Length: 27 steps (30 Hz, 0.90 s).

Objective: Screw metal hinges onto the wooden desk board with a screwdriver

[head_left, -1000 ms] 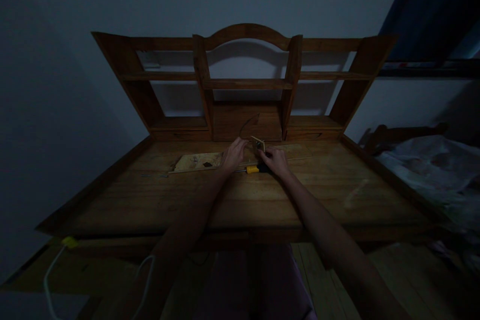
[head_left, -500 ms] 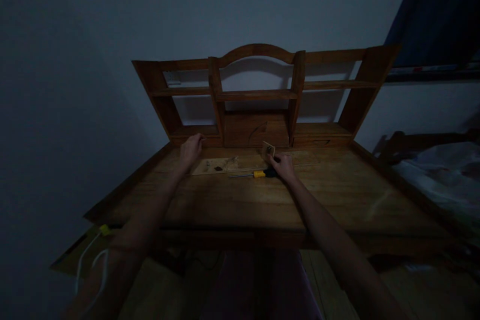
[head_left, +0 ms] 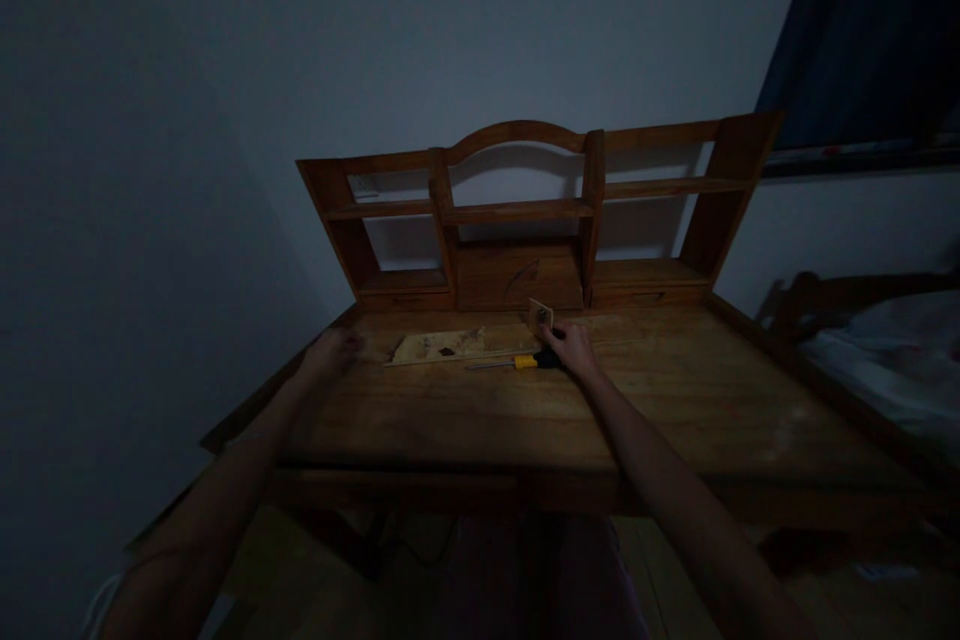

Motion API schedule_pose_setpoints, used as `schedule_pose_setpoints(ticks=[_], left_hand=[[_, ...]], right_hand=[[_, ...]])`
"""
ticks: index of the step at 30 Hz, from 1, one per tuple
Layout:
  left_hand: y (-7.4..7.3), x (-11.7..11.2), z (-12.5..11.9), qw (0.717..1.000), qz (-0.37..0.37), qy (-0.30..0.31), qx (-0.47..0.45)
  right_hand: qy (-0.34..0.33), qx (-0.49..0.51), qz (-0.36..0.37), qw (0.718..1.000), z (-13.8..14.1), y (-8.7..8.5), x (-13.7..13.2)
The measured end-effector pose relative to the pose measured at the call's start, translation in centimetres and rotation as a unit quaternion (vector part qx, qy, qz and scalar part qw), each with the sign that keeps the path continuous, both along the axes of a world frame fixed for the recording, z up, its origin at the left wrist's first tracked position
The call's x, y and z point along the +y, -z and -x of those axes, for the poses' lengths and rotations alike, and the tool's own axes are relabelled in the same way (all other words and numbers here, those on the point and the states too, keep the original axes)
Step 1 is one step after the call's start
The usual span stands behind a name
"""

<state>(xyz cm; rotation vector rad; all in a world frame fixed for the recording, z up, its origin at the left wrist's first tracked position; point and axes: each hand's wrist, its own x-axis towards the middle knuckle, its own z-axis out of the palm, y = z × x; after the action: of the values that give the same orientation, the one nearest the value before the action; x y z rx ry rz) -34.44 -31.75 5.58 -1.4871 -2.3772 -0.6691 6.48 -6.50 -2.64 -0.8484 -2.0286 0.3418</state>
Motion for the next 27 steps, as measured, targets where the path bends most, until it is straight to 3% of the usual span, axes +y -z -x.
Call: schedule_pose_setpoints(ticks=[3,5,10,13,15,17,21,27], left_hand=[[-0.2,3.7,-1.8,0.999,-0.002,0.034,0.011],[-0.3,7.0,-4.6,0.996,-0.04,0.075,0.039],[0.9,14.4,-16.4,0.958,-0.172,0.215,0.078],[2.3,16.7,-22.8,0.941,-0.173,0.275,0.092],[3.3,17.3,-25.2,0.937,-0.172,0.291,0.089],[4.3,17.6,-26.1,0.937,-0.182,0.291,0.068],[5.8,17.9,-25.3,0.935,-0.21,0.284,0.025],[6.4,18.1,-24.7,0.927,-0.23,0.297,-0.014]], right_hand=[[0.005,-0.002,-0.004,1.0,0.1,0.0,0.1],[0.004,-0.004,-0.007,1.0,0.3,0.1,0.3],[-0.005,-0.011,-0.011,1.0,0.3,0.0,0.4],[-0.005,-0.012,-0.017,1.0,0.2,-0.1,0.4],[-0.006,-0.012,-0.023,1.0,0.1,-0.2,0.2],[-0.01,-0.012,-0.028,0.999,0.1,-0.4,0.1],[-0.022,-0.017,-0.032,0.999,0.2,-0.6,-0.2],[-0.037,-0.014,-0.048,0.998,0.1,-0.5,-0.2]])
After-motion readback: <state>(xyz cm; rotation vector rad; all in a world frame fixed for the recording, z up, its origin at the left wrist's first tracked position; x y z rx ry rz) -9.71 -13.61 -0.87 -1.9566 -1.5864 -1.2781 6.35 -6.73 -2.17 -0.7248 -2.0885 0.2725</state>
